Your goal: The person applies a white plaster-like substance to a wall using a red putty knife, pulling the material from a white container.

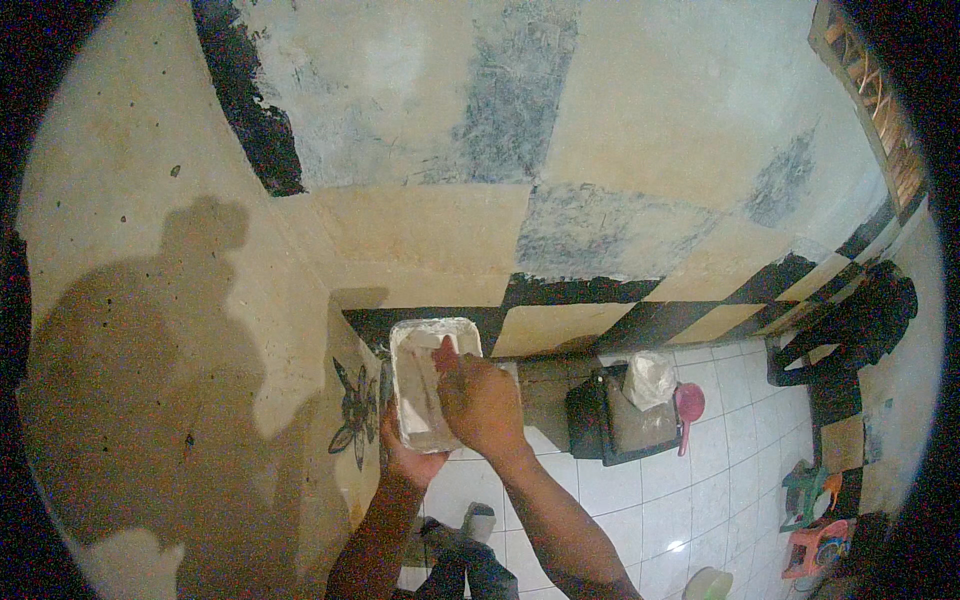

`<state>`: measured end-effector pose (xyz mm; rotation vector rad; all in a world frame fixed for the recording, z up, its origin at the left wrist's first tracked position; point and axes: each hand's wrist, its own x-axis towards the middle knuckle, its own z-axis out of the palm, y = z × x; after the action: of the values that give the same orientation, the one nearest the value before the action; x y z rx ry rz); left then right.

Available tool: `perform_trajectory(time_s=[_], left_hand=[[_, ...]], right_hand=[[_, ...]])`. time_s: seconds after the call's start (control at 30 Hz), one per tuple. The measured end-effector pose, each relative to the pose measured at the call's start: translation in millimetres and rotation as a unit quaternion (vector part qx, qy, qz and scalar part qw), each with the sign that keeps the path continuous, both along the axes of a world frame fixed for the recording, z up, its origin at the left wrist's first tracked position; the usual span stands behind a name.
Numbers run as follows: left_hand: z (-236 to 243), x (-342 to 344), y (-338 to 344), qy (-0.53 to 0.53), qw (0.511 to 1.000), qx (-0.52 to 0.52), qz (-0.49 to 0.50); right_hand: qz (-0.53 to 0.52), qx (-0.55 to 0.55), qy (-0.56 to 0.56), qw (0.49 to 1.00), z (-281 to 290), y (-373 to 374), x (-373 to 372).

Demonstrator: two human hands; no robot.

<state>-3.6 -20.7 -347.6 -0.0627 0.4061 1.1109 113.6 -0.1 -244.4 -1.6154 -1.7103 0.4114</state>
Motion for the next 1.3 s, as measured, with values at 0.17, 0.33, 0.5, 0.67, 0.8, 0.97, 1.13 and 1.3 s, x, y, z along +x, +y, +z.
perform_trajectory(time_s=[0.17, 0.33, 0.5, 0.67, 0.8, 0.97, 1.13, 1.3], left_hand=[[-11, -1, -2, 0.001, 1.0, -0.002, 0.023], [-10, 1, 1, -0.008, 1.0, 0.015, 0.007], [-10, 0, -1, 0.011, 1.0, 0.019, 0.021], [-2, 3, 1, 0.008, 1.0, 0.007, 0.013], [-1, 5, 6, 0.11, 0.994, -0.006, 0.008], [-7, -1, 4, 0.044, 0.999, -0.02, 0.003], [1, -1, 4, 0.018, 1.0, -0.002, 0.013], [-5, -1, 8, 0.022, 1.0, 0.01, 0.001]], right_hand=[[-0.098, -0.066, 0.027, 0.993, 1, -2, 15], [0.001, 0.053, -0.015, 0.998, -4, -4, -3], [-0.016, -0.01, -0.006, 1.0, 7, -2, 0], [-0.094, -0.029, 0.011, 0.995, -2, -3, 10], [0.0, 0.02, -0.013, 1.0, 8, -5, -12], [0.008, 0.044, -0.014, 0.999, 3, 1, -5], [-0.046, -0.02, -0.012, 0.999, 2, 5, 4], [0.027, 0.0, -0.057, 0.998, 10, 6, -5]])
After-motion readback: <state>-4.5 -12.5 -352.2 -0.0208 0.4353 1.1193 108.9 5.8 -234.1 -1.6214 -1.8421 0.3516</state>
